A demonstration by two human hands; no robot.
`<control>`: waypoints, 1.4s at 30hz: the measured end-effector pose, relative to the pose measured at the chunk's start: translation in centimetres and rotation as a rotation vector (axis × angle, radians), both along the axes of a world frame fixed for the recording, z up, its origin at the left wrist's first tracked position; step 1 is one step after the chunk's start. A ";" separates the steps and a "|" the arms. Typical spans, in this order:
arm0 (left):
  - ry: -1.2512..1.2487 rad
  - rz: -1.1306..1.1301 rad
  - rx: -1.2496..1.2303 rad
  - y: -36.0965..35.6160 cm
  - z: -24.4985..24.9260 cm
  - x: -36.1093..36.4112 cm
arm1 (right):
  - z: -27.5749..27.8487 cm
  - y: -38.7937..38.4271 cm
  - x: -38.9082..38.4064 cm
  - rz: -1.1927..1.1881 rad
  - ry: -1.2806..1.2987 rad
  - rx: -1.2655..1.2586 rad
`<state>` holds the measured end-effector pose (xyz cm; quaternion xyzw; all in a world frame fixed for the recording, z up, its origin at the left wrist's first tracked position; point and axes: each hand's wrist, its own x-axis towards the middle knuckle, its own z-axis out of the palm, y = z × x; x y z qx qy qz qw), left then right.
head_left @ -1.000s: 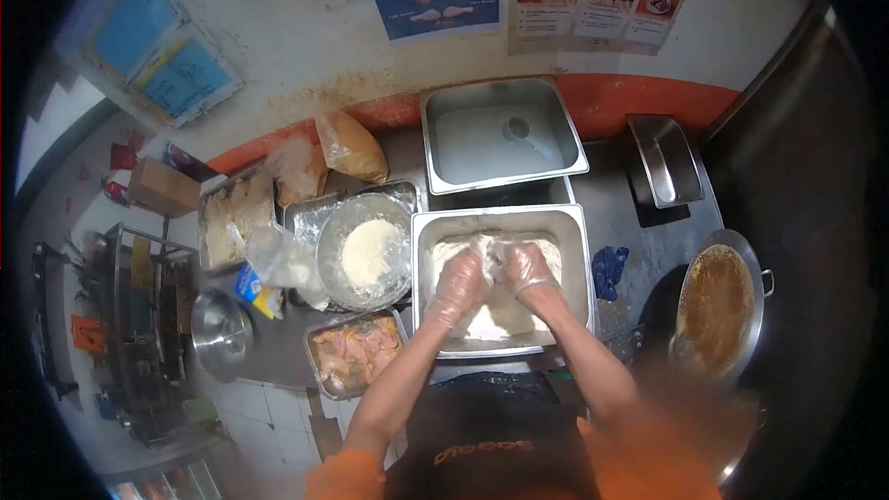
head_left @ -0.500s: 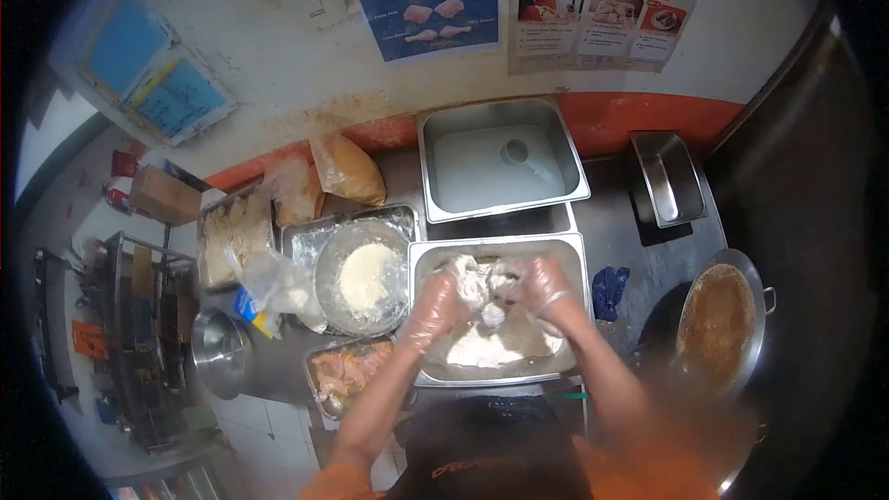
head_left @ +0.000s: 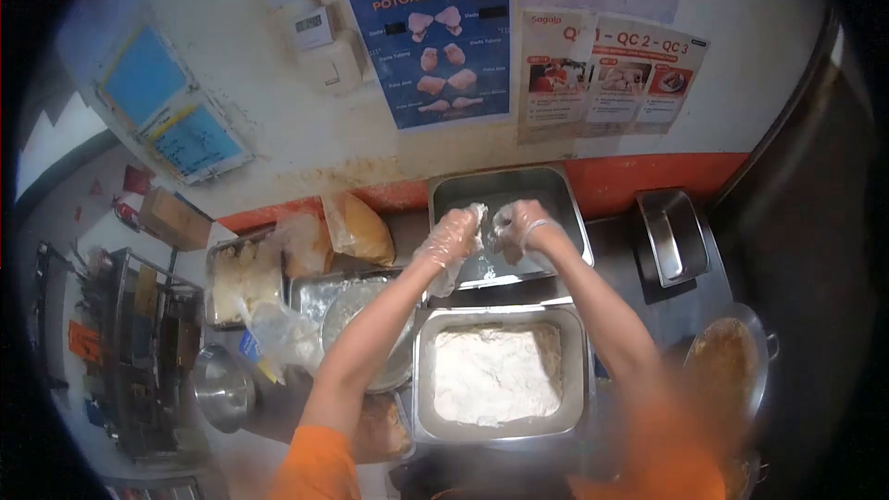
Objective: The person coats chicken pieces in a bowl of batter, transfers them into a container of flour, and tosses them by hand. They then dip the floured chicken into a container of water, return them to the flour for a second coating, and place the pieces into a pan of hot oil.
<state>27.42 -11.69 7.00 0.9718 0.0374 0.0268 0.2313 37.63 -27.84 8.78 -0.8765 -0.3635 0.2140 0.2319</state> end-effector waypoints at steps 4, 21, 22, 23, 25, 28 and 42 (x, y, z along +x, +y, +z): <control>0.097 -0.013 0.142 0.2 -4.9 2.0 | -4.2 1.8 1.1 0.068 -0.142 -0.214; 0.076 0.078 0.078 3.5 -14.2 6.6 | -12.0 6.9 6.2 0.170 -0.242 -0.226; 0.048 0.120 0.000 3.4 -12.9 6.3 | -12.3 7.3 6.8 0.155 -0.215 -0.194; 0.051 0.110 -0.005 3.1 -10.7 6.0 | -11.3 7.5 7.2 0.190 -0.203 -0.244; 0.055 0.092 -0.015 2.6 -5.9 5.6 | -7.0 7.0 6.6 0.262 -0.182 -0.343; -0.013 0.066 0.001 2.9 -6.9 5.4 | -7.3 4.9 5.6 0.246 -0.182 -0.114; -0.052 -0.001 -0.070 1.1 -4.4 0.5 | -4.3 0.5 0.8 0.201 -0.129 0.060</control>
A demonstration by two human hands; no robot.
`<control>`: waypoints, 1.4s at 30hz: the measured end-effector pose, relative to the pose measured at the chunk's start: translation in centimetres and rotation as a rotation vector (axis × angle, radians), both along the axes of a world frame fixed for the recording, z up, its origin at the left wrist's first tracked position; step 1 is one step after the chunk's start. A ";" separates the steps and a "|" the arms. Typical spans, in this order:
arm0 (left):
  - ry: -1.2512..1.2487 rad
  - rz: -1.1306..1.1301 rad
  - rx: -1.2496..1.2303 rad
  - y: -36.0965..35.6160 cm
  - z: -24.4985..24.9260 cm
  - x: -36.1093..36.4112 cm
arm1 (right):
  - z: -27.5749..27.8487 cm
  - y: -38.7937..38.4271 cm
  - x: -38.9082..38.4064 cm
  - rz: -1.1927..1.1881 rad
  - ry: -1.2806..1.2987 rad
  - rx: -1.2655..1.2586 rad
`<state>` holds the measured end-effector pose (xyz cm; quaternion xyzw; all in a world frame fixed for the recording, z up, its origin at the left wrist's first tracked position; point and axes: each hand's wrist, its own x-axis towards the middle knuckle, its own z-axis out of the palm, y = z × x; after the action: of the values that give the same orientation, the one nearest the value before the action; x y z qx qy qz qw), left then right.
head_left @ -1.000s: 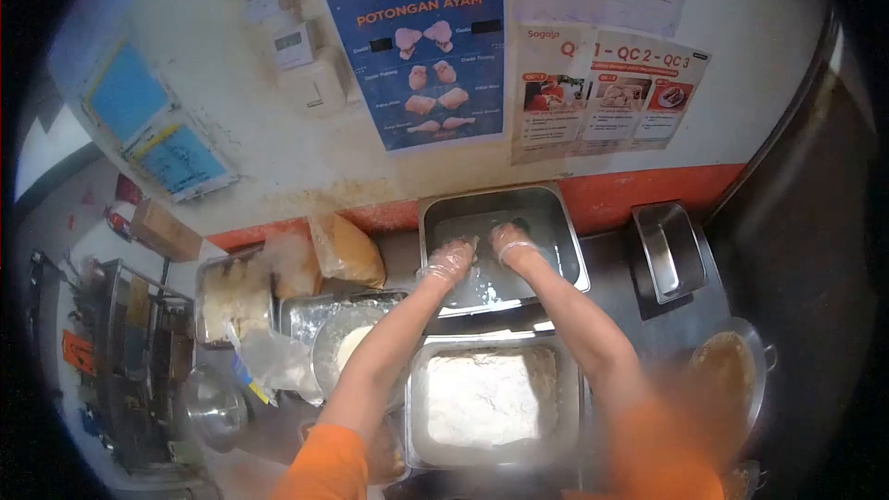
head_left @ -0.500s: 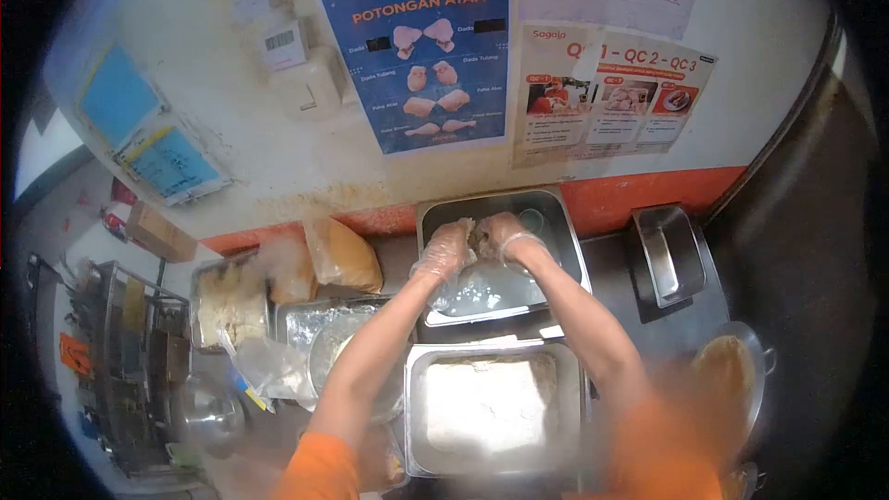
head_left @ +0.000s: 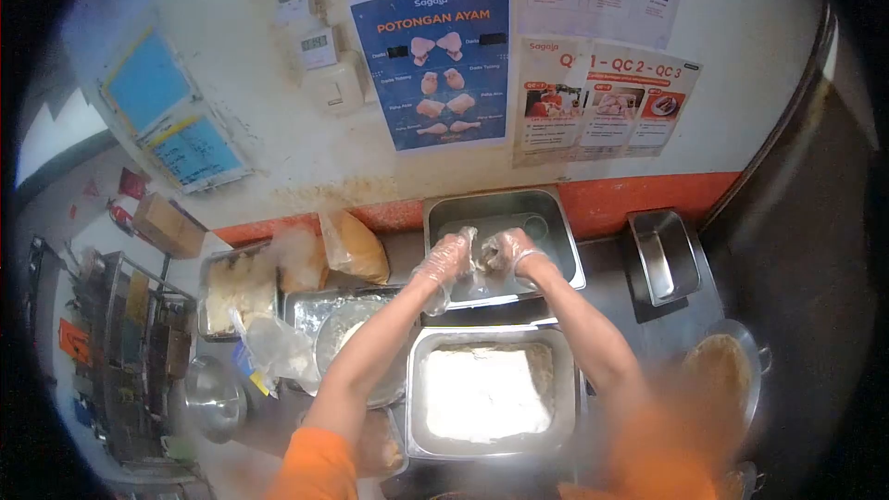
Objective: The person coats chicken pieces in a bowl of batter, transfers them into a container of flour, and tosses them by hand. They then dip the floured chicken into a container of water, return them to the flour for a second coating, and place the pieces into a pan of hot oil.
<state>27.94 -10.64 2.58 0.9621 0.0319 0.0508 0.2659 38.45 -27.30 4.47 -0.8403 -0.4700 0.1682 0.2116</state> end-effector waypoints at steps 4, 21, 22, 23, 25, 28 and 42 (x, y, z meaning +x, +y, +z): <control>-0.010 0.054 0.030 -0.2 4.1 -1.4 | 2.5 -1.0 -0.6 -0.083 0.069 0.027; 0.245 -0.194 -0.082 -8.9 8.4 -15.9 | 8.1 -11.1 -15.4 0.112 0.318 0.155; 0.268 -0.124 -0.073 -8.8 3.8 -16.7 | 6.1 -11.8 -16.3 -0.015 0.234 0.059; 0.194 -0.039 -0.152 -9.2 1.4 -18.1 | 4.0 -12.9 -17.0 -0.139 0.148 -0.036; 0.053 0.128 -0.308 -10.5 -1.7 -21.7 | -0.3 -15.6 -18.3 -0.276 0.291 -0.015; 0.104 0.415 -0.949 -12.4 -3.6 -26.3 | -6.6 -18.8 -20.2 -0.350 0.273 -0.154; 0.454 0.559 -0.886 -10.8 -11.4 -24.3 | -10.1 -17.1 -18.2 -0.309 0.873 -0.137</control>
<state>3.64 -21.44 -8.85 0.7006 0.3600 -0.1072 0.6067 20.29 -44.38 -5.65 -0.7630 -0.1942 0.5033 0.3560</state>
